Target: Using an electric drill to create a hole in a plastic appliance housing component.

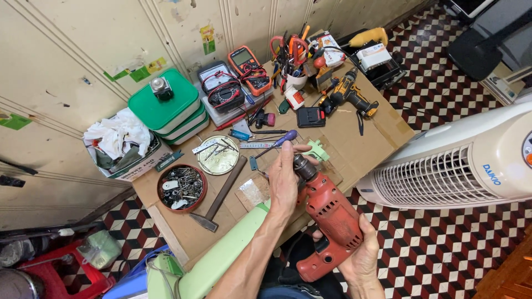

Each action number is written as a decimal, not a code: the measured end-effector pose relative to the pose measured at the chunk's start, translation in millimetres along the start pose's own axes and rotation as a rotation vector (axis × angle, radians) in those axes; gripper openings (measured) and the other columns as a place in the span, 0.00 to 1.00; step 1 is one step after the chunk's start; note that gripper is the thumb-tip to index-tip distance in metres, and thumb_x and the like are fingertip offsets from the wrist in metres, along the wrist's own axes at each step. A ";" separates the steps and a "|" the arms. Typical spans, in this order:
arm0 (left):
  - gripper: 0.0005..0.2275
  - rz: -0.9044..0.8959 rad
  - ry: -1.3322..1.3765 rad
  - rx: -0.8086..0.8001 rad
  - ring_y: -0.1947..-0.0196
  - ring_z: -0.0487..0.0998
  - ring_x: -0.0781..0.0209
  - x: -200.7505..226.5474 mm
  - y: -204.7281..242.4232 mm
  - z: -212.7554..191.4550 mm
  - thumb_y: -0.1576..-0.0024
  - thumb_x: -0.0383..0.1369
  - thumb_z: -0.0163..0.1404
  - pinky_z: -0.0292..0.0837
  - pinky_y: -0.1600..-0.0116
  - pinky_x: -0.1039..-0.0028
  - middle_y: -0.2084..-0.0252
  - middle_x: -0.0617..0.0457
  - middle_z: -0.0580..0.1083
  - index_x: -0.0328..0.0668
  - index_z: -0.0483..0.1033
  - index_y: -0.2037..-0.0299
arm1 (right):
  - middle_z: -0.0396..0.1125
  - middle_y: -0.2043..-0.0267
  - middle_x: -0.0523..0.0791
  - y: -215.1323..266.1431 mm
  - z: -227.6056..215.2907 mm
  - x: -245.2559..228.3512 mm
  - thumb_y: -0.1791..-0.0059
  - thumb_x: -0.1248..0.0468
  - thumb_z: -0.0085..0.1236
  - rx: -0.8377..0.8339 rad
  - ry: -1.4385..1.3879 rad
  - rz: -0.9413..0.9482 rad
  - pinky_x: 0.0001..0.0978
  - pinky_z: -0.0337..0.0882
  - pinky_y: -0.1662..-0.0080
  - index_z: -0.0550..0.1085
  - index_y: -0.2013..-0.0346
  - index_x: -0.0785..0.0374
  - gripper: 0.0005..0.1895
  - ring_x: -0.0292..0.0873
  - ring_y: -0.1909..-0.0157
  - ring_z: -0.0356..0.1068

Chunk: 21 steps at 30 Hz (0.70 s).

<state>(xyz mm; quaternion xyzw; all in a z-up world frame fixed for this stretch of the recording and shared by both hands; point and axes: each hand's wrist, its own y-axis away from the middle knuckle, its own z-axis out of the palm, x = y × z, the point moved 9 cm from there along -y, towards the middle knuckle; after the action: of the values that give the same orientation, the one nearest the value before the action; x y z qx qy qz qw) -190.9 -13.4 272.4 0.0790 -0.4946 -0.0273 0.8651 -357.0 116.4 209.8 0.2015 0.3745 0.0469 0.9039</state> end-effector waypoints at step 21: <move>0.23 -0.025 0.053 -0.092 0.74 0.67 0.75 7.4 16.8 29.1 0.35 0.50 0.40 0.64 0.70 0.83 0.68 0.56 0.74 0.37 0.74 0.47 | 0.71 0.51 0.51 5.2 0.7 2.8 0.48 0.39 0.41 0.141 -0.088 0.008 0.43 0.76 0.67 0.67 0.39 0.65 0.36 0.47 0.58 0.73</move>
<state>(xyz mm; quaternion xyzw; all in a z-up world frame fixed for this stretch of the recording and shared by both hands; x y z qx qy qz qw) -212.8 -1.0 295.9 0.0459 -0.4688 -0.0591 0.8801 -354.2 121.5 210.5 0.2680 0.3362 0.0151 0.9027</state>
